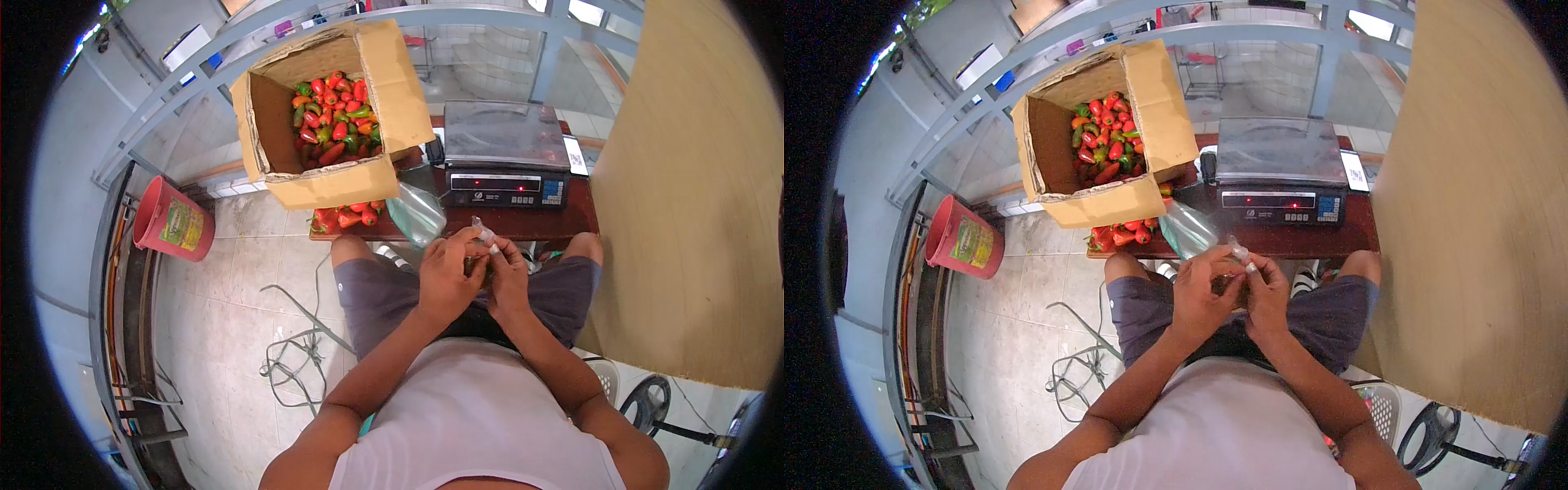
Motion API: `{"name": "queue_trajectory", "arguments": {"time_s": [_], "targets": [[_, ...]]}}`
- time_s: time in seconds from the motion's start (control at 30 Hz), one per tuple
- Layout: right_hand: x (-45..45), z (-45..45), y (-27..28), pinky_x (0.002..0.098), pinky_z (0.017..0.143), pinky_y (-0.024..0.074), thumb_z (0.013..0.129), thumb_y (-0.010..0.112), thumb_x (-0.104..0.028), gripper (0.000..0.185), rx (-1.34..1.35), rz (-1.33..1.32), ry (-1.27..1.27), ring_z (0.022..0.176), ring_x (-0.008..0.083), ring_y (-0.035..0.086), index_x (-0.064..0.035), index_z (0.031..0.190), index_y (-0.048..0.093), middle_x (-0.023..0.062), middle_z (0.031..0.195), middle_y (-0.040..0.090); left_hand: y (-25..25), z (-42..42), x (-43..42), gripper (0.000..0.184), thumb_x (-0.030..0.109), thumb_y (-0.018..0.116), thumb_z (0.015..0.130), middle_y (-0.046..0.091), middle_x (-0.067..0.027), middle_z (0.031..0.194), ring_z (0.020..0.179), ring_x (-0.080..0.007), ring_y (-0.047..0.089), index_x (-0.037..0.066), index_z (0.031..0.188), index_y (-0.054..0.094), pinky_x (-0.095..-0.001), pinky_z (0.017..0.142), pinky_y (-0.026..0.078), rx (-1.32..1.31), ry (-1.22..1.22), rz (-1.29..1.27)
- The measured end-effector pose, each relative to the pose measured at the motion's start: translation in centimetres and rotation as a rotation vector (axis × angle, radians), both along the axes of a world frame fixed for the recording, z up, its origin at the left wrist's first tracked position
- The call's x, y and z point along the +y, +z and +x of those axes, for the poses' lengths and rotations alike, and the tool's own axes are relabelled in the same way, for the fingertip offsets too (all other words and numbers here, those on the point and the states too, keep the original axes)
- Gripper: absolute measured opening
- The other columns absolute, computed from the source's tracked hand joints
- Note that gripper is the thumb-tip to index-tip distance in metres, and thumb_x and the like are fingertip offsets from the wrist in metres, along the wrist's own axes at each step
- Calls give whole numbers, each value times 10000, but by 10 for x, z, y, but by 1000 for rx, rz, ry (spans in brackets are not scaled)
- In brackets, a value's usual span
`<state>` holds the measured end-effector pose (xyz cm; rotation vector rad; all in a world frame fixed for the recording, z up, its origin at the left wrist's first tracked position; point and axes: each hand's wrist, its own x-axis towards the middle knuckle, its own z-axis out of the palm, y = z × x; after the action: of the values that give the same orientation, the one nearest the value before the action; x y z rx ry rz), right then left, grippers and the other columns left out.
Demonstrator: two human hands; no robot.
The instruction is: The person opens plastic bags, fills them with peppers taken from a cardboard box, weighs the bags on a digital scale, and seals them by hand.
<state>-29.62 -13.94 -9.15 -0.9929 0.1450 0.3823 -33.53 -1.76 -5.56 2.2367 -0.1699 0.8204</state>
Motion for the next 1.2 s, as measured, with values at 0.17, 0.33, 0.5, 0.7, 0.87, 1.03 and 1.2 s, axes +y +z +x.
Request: {"name": "queue_trajectory", "arguments": {"time_s": [0.17,0.33,0.5,0.7,0.87,1.03,1.2], "targets": [[-8,-13,12,274,680,598,1010,585,-171,119,87,-6,65,873,115,657,-70,1066,611,38,993,653,2,2,-2,450,29,734,724,652,-54,959,862,-301,645,78,1135,557,-429,818,466,86,-53,61],[-43,-4,10,262,720,544,995,589,-150,110,-132,-180,362,863,92,619,-73,1066,621,9,941,634,-1,3,6,416,1,714,710,622,-70,894,767,-298,621,80,1073,529,-418,766,459,134,-177,-115],[-72,26,23,264,786,497,952,609,-120,118,-22,-151,837,844,87,593,-69,1058,620,-7,925,622,-6,-8,3,399,27,723,734,615,-89,888,759,-301,603,79,1082,536,-419,752,440,357,-322,-405],[-68,0,29,256,685,487,917,594,-33,92,-155,-413,652,801,70,571,-63,999,564,-6,898,596,4,-27,-9,360,78,733,771,611,-98,894,829,-270,611,79,1087,562,-404,829,427,162,-322,56],[-50,-16,36,254,670,484,855,600,43,149,-573,-501,434,747,104,576,-54,934,519,18,865,574,-22,-24,0,365,59,742,798,586,-40,924,826,-156,581,83,1106,549,-311,793,462,316,-239,-520],[-53,-20,67,274,775,496,847,626,1,137,-980,-470,464,848,143,602,-44,965,572,68,887,593,-26,-15,18,556,256,763,849,609,-71,1129,1032,-192,614,78,1309,508,-340,856,529,419,-336,-1192],[-69,0,22,394,987,479,941,639,-364,520,-579,-166,107,1109,243,599,-97,1361,486,140,1284,570,-15,-15,-5,619,335,653,960,502,-125,1391,1171,-234,594,54,1454,406,-410,980,526,790,-399,-1461]]}}
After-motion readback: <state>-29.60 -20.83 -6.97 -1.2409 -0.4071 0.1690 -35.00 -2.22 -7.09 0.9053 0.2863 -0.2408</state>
